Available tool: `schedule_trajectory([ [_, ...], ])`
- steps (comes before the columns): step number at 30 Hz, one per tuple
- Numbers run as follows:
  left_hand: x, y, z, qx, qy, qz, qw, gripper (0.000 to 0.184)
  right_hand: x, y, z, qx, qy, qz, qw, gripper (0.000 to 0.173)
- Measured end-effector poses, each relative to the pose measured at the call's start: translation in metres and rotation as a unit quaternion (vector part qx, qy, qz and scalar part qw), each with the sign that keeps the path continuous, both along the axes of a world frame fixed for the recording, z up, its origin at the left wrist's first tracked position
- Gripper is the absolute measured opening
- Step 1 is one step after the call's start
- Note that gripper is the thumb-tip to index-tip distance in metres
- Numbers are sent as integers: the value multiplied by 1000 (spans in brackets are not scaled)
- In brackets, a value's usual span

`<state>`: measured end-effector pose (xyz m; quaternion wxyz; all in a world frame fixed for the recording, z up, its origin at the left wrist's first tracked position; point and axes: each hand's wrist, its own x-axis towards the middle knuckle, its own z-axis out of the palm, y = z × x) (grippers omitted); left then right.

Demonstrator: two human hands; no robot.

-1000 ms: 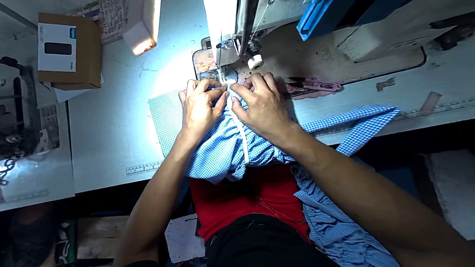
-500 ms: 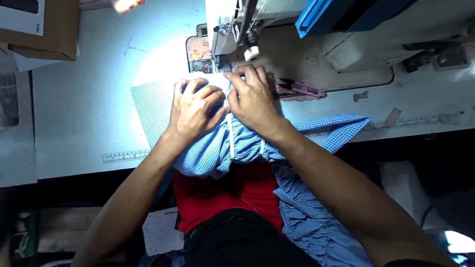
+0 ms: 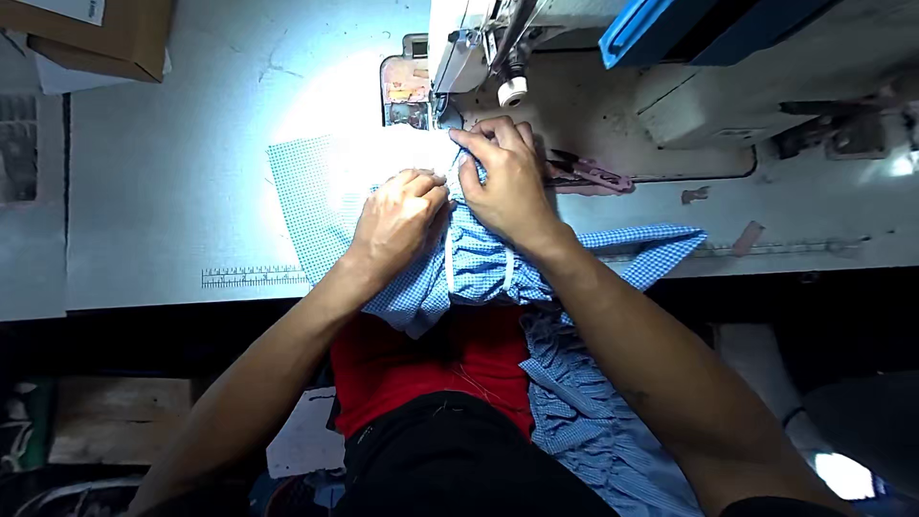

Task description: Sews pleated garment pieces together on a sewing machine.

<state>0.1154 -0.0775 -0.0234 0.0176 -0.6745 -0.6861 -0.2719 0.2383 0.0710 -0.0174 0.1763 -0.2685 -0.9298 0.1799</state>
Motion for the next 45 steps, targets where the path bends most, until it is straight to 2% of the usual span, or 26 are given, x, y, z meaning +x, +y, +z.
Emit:
schedule_trajectory([
  [3,0,-10,-5,44,-8,-86,995,20,-1,1,5,-17,-18,1,1000,43],
  [6,20,-45,-2,40,-24,-147,988,17,-1,-2,-1,16,-6,2,1000,42],
  [11,29,-55,-5,31,-60,-92,993,19,-3,-5,-8,58,0,1,998,43],
  [16,27,-49,-3,23,-88,-101,991,21,-3,-3,-6,60,0,2,998,41],
  [22,22,-48,-1,6,-82,-105,991,22,0,-5,-5,60,16,2,998,39],
  [26,22,-46,1,2,-52,-91,994,23,7,-6,2,60,-21,40,997,44],
  [30,21,-45,4,-11,-40,-86,995,26,6,-4,-1,69,-31,32,997,44],
  [34,20,-45,7,-32,-24,-86,995,30,4,1,-3,79,17,44,996,29],
  [40,21,-46,7,-39,-11,-88,995,31,12,5,3,77,-50,49,995,48],
  [43,22,-48,7,-40,3,-84,996,33,13,5,4,110,-8,81,991,30],
  [45,22,-48,7,-37,12,-85,996,34,14,6,3,129,-8,88,988,29],
])
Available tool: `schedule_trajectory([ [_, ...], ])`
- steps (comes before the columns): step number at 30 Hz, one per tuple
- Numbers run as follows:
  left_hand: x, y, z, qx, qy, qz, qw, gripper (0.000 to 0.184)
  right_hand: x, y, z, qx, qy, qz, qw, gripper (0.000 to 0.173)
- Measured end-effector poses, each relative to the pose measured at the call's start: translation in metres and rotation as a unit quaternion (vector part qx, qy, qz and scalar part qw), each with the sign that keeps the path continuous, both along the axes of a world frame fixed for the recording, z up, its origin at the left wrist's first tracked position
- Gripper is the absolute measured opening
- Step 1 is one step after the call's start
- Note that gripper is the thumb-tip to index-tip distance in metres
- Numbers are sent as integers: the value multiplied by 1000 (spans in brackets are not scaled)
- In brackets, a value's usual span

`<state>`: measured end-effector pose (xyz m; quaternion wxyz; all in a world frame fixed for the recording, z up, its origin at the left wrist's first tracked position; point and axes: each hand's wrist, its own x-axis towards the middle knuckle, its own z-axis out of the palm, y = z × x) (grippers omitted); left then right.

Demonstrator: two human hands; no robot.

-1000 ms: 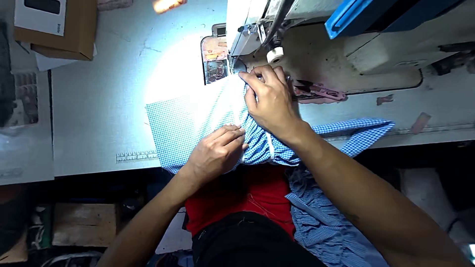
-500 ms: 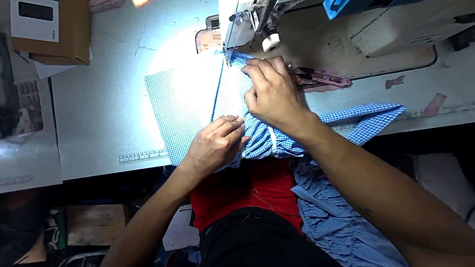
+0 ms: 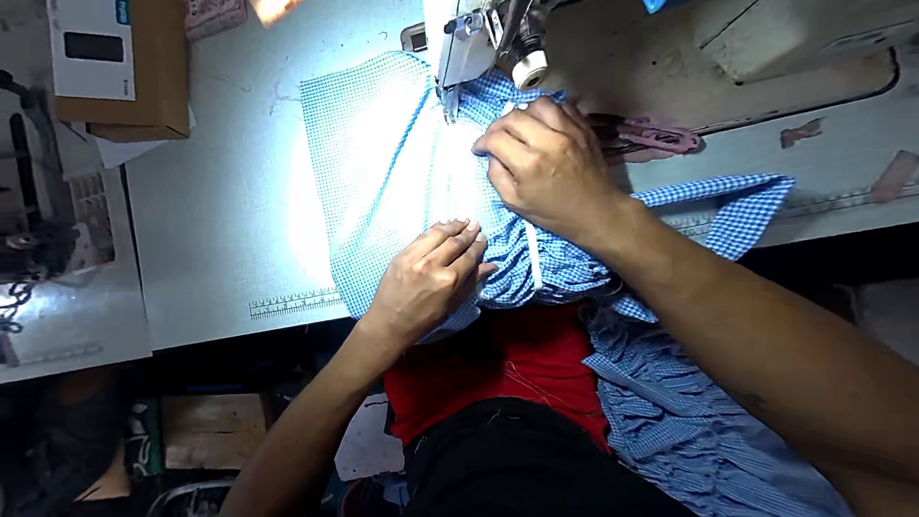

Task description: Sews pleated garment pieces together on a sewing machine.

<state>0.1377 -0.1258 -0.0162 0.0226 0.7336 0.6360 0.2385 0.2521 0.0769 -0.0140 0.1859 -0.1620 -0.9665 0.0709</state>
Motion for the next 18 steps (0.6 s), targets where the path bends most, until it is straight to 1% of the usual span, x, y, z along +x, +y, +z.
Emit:
schedule_trajectory([
  [2,0,0,0,5,4,0,1000,33,1,1,2,0,-31,-19,999,41],
  [3,0,-1,0,6,2,1,1000,33,1,1,4,-4,-44,-24,999,43],
  [4,0,-1,0,5,-1,0,1000,32,1,0,5,-7,-43,-22,999,41],
  [7,-1,-2,1,-1,-2,2,1000,32,2,1,7,-2,-17,18,1000,26],
  [8,-1,-2,1,0,-2,1,1000,32,3,1,7,-6,-20,16,1000,28],
  [11,-1,-2,0,6,-2,3,1000,31,7,2,14,-26,-71,-4,997,47],
  [12,-1,-2,1,5,-1,3,1000,32,8,1,15,-28,-76,2,997,45],
  [15,-1,-1,2,-2,0,0,1000,34,11,0,15,-9,-47,45,998,26],
  [16,0,-1,3,-4,3,1,1000,35,12,-1,13,-5,-45,44,998,26],
  [18,0,-2,3,-9,16,4,1000,36,14,-2,14,-8,-59,18,998,36],
])
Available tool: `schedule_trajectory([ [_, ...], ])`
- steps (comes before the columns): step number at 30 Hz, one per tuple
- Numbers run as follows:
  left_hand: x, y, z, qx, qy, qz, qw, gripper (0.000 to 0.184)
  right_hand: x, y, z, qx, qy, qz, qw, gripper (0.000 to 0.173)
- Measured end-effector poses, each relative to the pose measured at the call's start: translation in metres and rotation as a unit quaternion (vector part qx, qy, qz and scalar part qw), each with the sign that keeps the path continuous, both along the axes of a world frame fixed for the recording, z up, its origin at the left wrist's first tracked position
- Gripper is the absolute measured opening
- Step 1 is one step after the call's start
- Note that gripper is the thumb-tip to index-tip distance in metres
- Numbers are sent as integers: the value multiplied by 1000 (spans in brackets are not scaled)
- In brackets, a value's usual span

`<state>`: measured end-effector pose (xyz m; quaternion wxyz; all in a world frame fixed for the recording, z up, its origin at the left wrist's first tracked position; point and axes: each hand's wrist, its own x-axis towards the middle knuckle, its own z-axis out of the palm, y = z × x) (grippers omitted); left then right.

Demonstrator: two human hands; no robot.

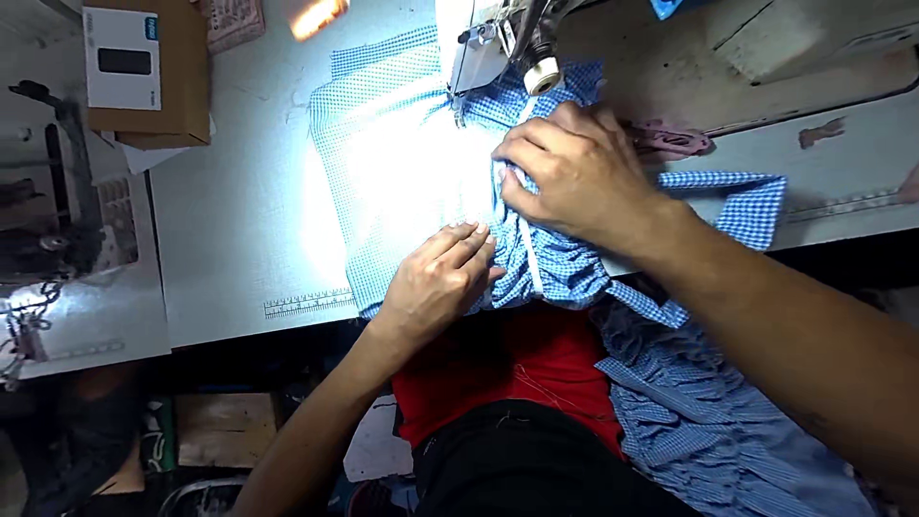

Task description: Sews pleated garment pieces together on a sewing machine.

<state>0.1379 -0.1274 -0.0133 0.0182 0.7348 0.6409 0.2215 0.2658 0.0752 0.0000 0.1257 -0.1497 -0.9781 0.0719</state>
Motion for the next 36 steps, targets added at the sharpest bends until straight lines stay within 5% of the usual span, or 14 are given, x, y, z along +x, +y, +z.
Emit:
schedule_trajectory([
  [6,-1,2,-1,6,5,4,1000,34,1,-2,2,8,8,11,1000,24],
  [10,-3,3,-1,13,0,2,1000,33,3,-2,3,-3,-21,-26,999,43],
  [14,-2,4,-2,13,-8,2,1000,33,3,-2,4,-4,-4,0,1000,26],
  [18,-3,4,-1,7,-12,5,1000,34,4,-2,4,0,-23,-27,999,44],
  [23,-3,6,-1,3,-11,2,1000,34,7,2,3,-3,0,4,1000,27],
  [26,-3,6,-1,4,-5,3,1000,35,6,1,5,4,-23,-29,999,45],
  [32,-4,7,0,6,-6,-4,1000,34,0,-1,4,3,-10,11,1000,24],
  [36,-5,5,0,4,-1,-1,1000,34,0,0,6,-3,-30,-23,999,44],
])
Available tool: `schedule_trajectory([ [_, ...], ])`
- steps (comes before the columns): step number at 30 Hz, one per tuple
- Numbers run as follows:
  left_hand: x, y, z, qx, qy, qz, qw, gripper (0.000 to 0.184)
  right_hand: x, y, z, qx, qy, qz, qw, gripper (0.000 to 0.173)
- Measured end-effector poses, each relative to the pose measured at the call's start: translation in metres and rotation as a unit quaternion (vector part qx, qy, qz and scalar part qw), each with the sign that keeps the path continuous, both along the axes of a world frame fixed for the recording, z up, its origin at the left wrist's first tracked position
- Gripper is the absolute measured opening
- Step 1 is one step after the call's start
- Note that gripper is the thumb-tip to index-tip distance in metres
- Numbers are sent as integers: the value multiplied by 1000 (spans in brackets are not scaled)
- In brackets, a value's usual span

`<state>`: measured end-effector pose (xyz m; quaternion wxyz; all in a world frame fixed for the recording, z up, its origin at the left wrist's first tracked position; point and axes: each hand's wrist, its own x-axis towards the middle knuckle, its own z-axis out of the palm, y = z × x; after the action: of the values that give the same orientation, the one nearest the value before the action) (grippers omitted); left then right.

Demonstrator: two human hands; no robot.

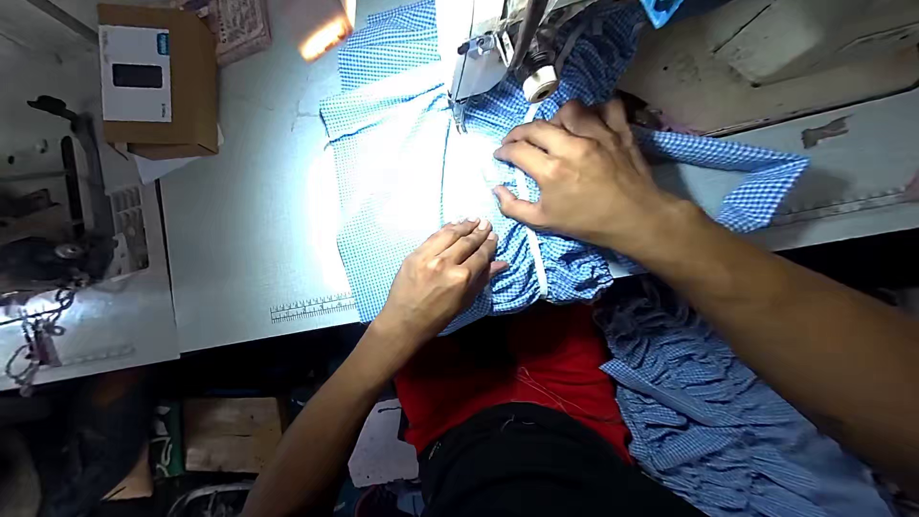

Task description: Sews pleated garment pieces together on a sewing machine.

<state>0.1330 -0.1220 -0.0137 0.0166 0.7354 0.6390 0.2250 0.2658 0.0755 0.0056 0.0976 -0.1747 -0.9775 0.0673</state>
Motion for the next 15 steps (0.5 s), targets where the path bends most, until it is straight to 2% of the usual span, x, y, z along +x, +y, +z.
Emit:
schedule_trajectory([
  [4,0,2,-1,3,-7,-2,1000,34,2,1,-2,9,28,26,999,27],
  [6,0,1,-1,5,-3,-1,1000,34,1,2,-2,15,21,20,999,29],
  [8,0,0,-1,3,-2,0,1000,34,0,2,0,13,7,1,1000,42],
  [9,-1,0,-1,3,-2,0,1000,34,0,2,0,8,6,0,1000,42],
  [13,0,1,-2,5,-3,-3,1000,34,1,0,0,20,17,29,999,25],
  [15,0,1,-1,5,0,-1,1000,33,0,1,-1,21,14,13,1000,34],
])
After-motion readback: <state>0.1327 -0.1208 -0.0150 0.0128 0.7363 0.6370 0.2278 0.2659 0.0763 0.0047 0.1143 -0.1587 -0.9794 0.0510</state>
